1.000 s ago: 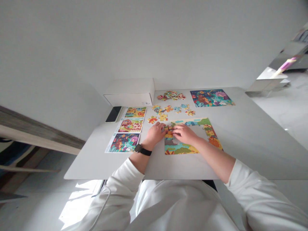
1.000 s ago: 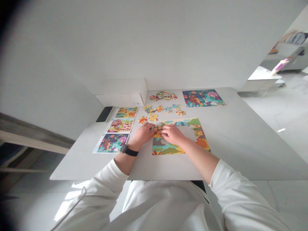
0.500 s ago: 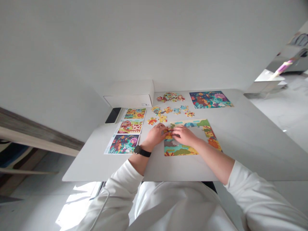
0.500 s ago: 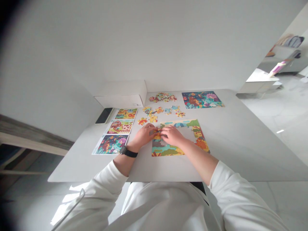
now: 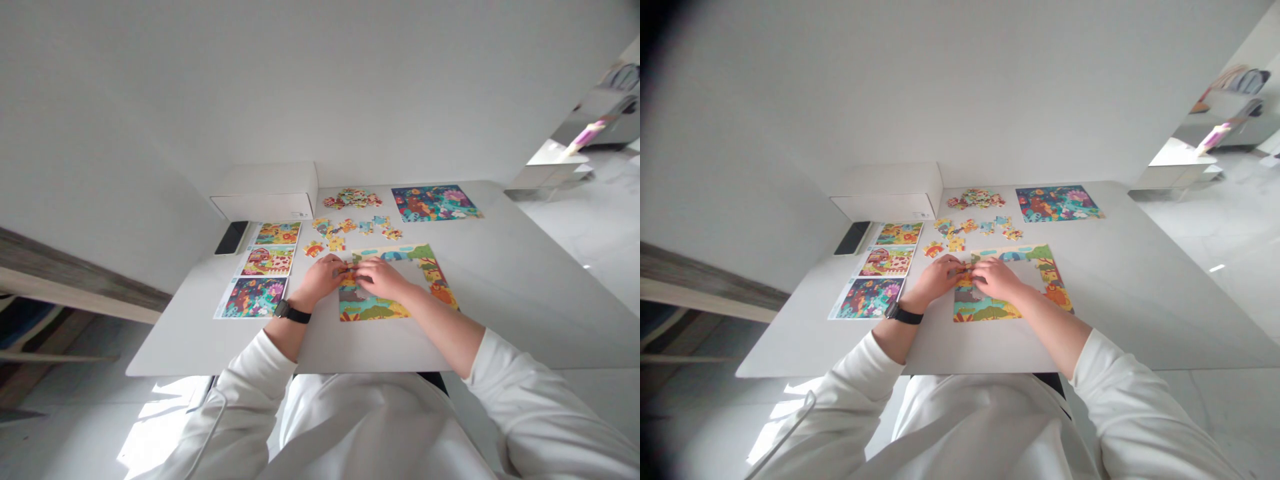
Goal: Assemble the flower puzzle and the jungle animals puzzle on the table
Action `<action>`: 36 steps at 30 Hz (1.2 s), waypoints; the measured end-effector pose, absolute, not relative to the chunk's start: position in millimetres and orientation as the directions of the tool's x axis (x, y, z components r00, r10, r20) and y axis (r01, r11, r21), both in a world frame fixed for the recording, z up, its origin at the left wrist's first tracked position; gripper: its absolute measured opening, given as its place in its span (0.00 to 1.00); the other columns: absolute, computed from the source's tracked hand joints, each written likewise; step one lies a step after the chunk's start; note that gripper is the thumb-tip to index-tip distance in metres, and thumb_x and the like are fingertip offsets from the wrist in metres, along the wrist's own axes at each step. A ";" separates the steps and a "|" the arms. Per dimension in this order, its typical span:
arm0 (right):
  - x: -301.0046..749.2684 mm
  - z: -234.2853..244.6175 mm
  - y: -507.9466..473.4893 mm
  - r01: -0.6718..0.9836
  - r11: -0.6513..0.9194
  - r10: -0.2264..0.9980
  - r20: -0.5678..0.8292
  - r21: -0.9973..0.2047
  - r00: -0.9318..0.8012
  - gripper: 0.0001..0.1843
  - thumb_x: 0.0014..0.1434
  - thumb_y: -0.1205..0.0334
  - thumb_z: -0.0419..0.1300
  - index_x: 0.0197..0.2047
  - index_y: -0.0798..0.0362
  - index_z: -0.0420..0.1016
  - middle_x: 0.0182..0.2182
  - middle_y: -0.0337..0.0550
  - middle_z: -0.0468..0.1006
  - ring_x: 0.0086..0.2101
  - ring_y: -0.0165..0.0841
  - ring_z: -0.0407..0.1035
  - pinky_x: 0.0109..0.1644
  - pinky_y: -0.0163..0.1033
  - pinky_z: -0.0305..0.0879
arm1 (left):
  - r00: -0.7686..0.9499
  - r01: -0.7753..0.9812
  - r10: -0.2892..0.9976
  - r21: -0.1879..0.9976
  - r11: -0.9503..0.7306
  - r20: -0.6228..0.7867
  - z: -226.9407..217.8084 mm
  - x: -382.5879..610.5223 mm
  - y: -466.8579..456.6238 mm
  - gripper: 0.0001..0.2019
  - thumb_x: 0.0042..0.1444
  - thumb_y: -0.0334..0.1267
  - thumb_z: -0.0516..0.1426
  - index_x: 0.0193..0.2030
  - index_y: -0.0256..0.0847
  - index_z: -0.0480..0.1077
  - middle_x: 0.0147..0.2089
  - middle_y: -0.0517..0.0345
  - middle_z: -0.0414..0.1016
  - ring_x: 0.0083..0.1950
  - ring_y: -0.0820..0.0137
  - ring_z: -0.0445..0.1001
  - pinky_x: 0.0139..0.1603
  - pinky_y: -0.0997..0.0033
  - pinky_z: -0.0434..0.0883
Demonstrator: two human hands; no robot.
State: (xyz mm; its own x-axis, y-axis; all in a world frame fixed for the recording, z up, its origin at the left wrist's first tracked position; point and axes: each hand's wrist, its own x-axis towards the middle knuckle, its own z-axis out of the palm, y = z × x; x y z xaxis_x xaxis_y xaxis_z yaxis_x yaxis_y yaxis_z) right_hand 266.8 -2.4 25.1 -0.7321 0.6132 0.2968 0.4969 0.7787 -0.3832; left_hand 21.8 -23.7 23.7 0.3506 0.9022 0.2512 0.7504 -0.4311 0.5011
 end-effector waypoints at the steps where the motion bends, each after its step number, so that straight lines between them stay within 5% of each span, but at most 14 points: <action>1: 267.3 24.6 -1.7 0.496 0.780 0.612 0.296 -0.382 -0.734 0.09 0.68 0.67 0.66 0.48 0.50 0.89 0.51 0.51 0.88 0.52 0.44 0.80 0.64 0.54 0.71 | 0.347 0.751 0.905 0.504 -0.426 0.247 23.5 21.7 -23.7 0.10 0.66 0.36 0.65 0.52 0.45 0.85 0.54 0.50 0.81 0.53 0.61 0.82 0.59 0.62 0.79; 10: 277.1 20.6 3.6 0.706 0.642 0.767 0.249 -0.299 -0.592 0.19 0.68 0.66 0.66 0.61 0.49 0.86 0.63 0.52 0.82 0.62 0.47 0.75 0.73 0.56 0.65 | 0.366 0.742 0.903 0.515 -0.429 0.224 25.9 20.6 -24.2 0.10 0.67 0.39 0.64 0.52 0.45 0.85 0.56 0.50 0.81 0.54 0.61 0.81 0.60 0.62 0.78; 20: 275.6 19.1 1.6 0.719 0.641 0.767 0.205 -0.270 -0.607 0.23 0.71 0.63 0.63 0.67 0.52 0.81 0.67 0.57 0.78 0.65 0.50 0.72 0.74 0.57 0.65 | 0.384 0.739 0.896 0.507 -0.443 0.223 26.2 20.5 -24.2 0.10 0.66 0.38 0.64 0.52 0.46 0.85 0.56 0.51 0.81 0.54 0.61 0.81 0.60 0.61 0.78; 27: 278.5 16.9 2.7 0.694 0.658 0.753 0.219 -0.292 -0.621 0.16 0.72 0.58 0.64 0.59 0.48 0.87 0.64 0.54 0.80 0.63 0.47 0.74 0.73 0.56 0.66 | 0.379 0.732 0.894 0.514 -0.448 0.238 26.2 20.3 -25.1 0.10 0.67 0.38 0.64 0.52 0.46 0.84 0.55 0.51 0.81 0.54 0.62 0.81 0.59 0.63 0.79; 36: 275.2 15.0 0.9 0.720 0.640 0.768 0.209 -0.267 -0.605 0.20 0.71 0.58 0.65 0.64 0.51 0.84 0.67 0.57 0.77 0.66 0.50 0.70 0.75 0.57 0.63 | 0.392 0.728 0.890 0.512 -0.456 0.234 24.2 19.0 -23.1 0.10 0.66 0.38 0.65 0.52 0.46 0.84 0.56 0.51 0.81 0.54 0.61 0.81 0.60 0.62 0.78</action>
State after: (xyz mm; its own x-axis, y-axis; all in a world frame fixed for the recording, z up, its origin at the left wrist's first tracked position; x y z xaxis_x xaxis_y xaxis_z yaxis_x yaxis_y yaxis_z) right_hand 275.2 0.9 15.0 -0.6053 0.7680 0.2095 0.7202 0.6404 -0.2670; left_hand 19.0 -23.1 24.2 0.3922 0.8897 0.2338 0.7280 -0.4555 0.5124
